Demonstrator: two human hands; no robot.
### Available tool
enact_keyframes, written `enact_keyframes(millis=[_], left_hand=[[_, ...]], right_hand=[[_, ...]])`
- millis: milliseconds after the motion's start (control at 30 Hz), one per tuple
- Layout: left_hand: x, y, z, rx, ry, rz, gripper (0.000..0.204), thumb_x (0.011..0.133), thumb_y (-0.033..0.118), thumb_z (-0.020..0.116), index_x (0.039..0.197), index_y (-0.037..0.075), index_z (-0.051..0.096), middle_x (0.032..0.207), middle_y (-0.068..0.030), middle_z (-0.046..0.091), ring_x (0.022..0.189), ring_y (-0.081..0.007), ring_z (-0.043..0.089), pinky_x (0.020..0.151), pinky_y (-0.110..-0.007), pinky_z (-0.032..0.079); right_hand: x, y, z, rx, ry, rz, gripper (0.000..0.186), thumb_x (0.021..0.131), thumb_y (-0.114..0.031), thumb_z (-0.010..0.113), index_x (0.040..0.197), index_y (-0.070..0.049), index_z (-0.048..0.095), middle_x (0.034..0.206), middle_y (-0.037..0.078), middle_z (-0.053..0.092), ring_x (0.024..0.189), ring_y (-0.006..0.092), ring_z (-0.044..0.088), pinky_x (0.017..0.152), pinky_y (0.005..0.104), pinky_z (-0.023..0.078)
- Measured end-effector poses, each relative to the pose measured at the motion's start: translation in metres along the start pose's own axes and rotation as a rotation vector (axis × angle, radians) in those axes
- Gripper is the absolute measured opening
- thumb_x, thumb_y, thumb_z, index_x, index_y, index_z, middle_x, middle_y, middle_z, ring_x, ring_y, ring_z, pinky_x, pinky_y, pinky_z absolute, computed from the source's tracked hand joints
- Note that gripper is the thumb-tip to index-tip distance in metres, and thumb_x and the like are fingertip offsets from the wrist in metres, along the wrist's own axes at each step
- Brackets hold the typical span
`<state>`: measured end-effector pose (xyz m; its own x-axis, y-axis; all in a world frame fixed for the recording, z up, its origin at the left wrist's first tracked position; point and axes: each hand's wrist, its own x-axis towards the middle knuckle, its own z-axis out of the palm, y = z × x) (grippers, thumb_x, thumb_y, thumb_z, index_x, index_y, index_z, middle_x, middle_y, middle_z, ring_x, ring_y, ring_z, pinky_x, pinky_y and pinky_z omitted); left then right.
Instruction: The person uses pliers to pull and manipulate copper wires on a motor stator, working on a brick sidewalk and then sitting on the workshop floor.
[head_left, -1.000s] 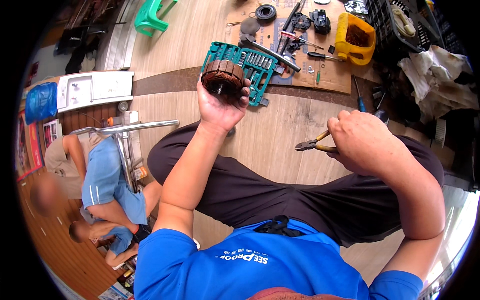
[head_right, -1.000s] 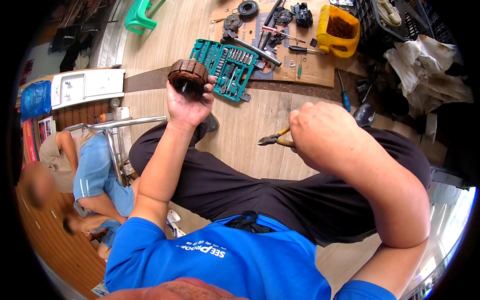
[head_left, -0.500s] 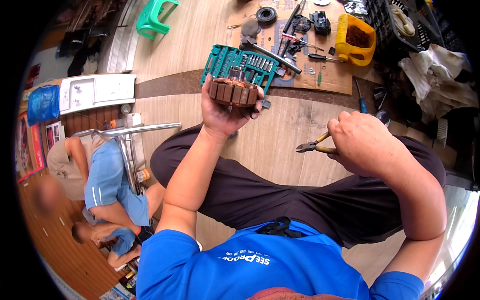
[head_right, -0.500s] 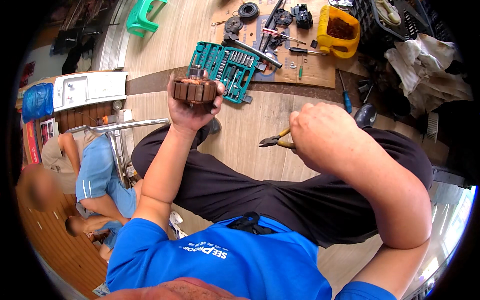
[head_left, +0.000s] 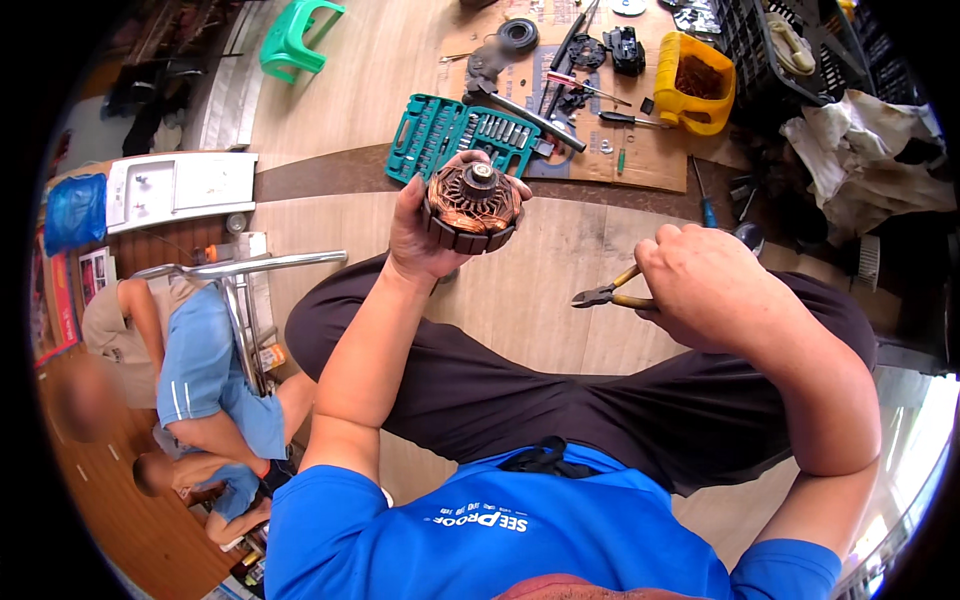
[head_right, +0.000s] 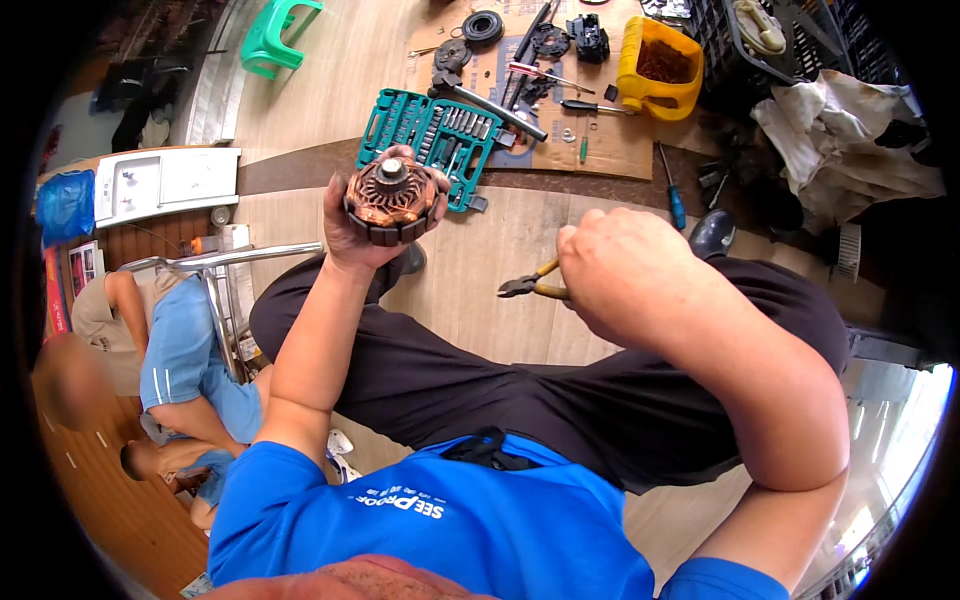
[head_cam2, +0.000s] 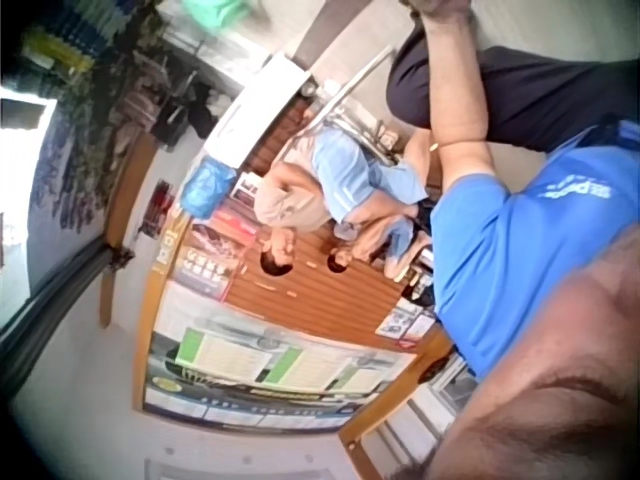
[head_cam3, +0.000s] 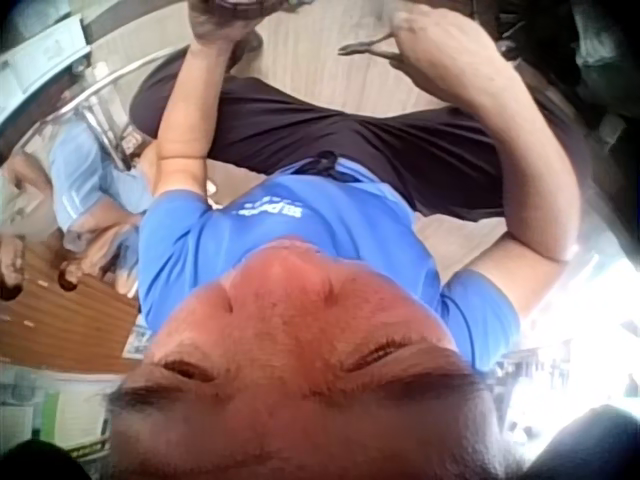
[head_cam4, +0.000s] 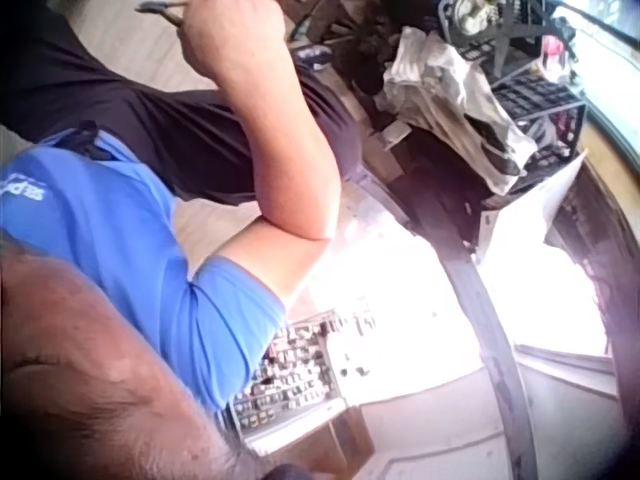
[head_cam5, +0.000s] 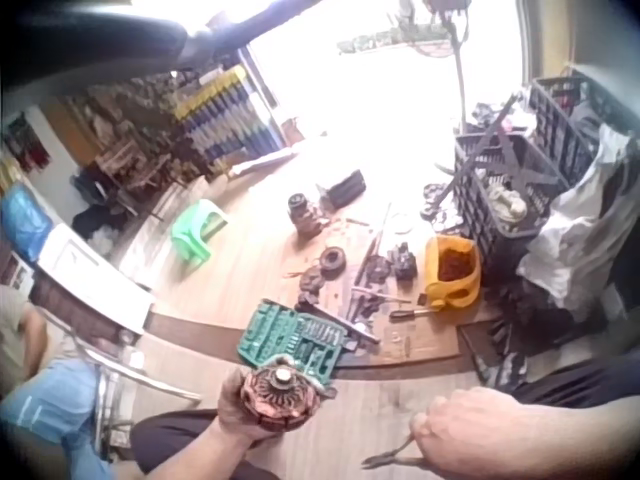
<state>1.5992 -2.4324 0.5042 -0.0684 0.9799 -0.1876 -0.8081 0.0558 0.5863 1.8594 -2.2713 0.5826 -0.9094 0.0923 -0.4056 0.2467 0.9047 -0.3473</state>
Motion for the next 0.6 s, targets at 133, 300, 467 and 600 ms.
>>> enact_keyframes(millis=[133, 300, 467, 600], left_hand=[[0.005, -0.004, 0.002, 0.009, 0.004, 0.017, 0.077, 0.082, 0.063, 0.063, 0.131, 0.005, 0.047, 0.123, -0.0327, 0.053, 0.110, -0.0398, 0.059, 0.092, -0.046, 0.052], [0.003, -0.007, 0.003, -0.021, 0.127, 0.042, 0.061, 0.094, 0.055, 0.044, 0.131, 0.007, 0.048, 0.121, -0.0308, 0.056, 0.105, -0.0377, 0.062, 0.092, -0.046, 0.052], [0.002, -0.016, 0.009, 0.118, 0.143, 0.103, 0.053, 0.097, 0.045, 0.041, 0.130, 0.005, 0.047, 0.120, -0.0291, 0.058, 0.107, -0.0336, 0.062, 0.093, -0.042, 0.053], [0.000, -0.019, 0.014, 0.206, 0.142, 0.108, 0.054, 0.096, 0.045, 0.041, 0.131, 0.005, 0.046, 0.119, -0.0282, 0.058, 0.105, -0.0307, 0.063, 0.093, -0.041, 0.052]], right_hand=[[-0.001, 0.002, 0.001, 0.010, 0.089, -0.025, 0.020, 0.084, -0.016, 0.062, 0.092, 0.001, 0.061, 0.087, 0.018, 0.065, 0.085, 0.0334, 0.067, 0.077, 0.0412, 0.054], [0.006, -0.004, -0.003, 0.106, 0.237, 0.027, 0.037, 0.084, -0.031, 0.072, 0.096, 0.001, 0.057, 0.091, 0.017, 0.062, 0.090, 0.0333, 0.065, 0.078, 0.0413, 0.053], [0.015, -0.007, 0.004, 0.197, 0.391, 0.079, 0.048, 0.083, -0.039, 0.074, 0.100, 0.000, 0.054, 0.093, 0.017, 0.059, 0.093, 0.0333, 0.063, 0.081, 0.0406, 0.052], [0.020, -0.009, 0.009, 0.207, 0.419, 0.070, 0.050, 0.082, -0.042, 0.074, 0.099, 0.000, 0.054, 0.093, 0.016, 0.059, 0.094, 0.0322, 0.062, 0.081, 0.0399, 0.051]])
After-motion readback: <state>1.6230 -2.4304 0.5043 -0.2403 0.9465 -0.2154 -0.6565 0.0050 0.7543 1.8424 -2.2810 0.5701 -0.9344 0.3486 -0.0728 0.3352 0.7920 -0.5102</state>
